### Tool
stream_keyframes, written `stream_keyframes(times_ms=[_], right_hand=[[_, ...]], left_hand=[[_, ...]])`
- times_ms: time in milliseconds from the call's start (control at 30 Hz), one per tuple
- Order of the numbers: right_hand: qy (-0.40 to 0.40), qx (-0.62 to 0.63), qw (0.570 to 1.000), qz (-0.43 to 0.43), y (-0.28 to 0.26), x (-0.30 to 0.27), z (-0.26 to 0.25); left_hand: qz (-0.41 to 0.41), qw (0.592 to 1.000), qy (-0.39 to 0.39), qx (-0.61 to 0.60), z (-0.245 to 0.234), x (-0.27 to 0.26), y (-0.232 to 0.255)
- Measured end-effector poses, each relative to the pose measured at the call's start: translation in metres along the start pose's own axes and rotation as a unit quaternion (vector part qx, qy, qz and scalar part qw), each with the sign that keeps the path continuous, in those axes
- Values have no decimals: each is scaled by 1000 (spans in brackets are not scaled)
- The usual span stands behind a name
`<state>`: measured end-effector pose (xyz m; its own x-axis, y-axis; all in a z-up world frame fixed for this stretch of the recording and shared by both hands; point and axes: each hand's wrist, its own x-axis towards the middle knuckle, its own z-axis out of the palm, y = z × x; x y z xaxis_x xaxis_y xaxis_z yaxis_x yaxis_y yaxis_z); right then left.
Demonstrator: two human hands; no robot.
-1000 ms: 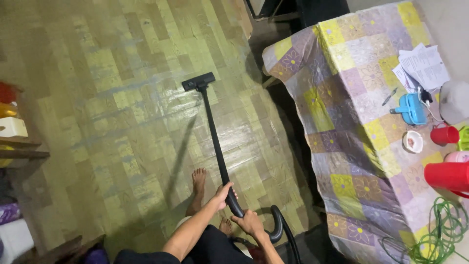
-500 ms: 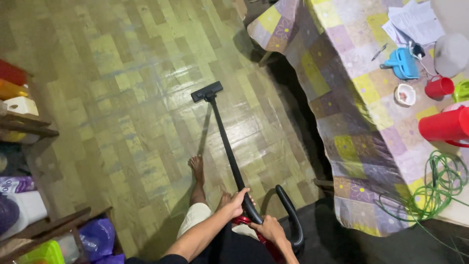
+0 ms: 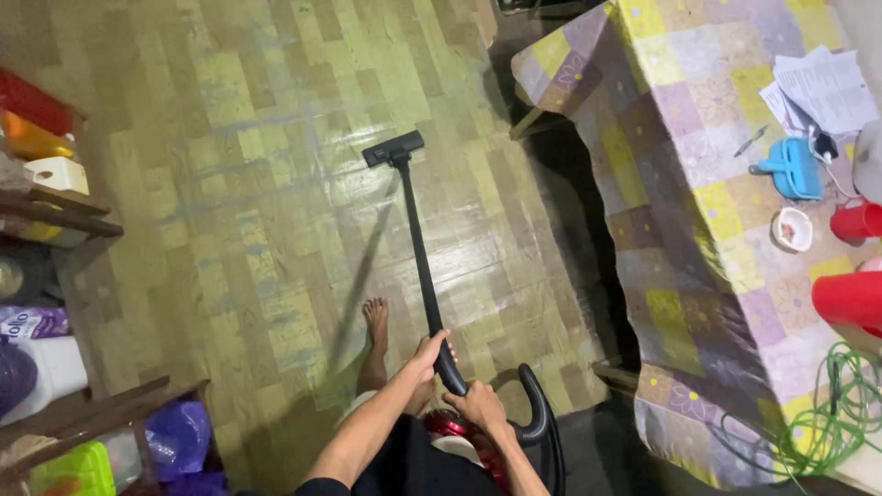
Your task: The person vacuums a tiled floor using a red canister vacuum cleaner with a long wand and floor head. They move the vacuum back and forth across the floor near a table and a shelving unit.
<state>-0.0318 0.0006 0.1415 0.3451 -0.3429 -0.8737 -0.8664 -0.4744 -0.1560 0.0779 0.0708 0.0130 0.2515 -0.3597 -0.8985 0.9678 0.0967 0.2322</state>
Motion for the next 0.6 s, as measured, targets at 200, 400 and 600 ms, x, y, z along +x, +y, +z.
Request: stream_keyframes(times_ms=[200, 400, 600], right_hand=[[1, -7, 1000, -24, -93, 52, -46], [-7, 62, 996, -61, -168, 137, -77], [-11, 89, 993, -77, -226, 180, -98]], left_hand=[[43, 999, 15, 29, 4, 44, 102], [105, 986, 67, 111, -5, 144, 188], [114, 980, 83, 141, -1, 167, 265]])
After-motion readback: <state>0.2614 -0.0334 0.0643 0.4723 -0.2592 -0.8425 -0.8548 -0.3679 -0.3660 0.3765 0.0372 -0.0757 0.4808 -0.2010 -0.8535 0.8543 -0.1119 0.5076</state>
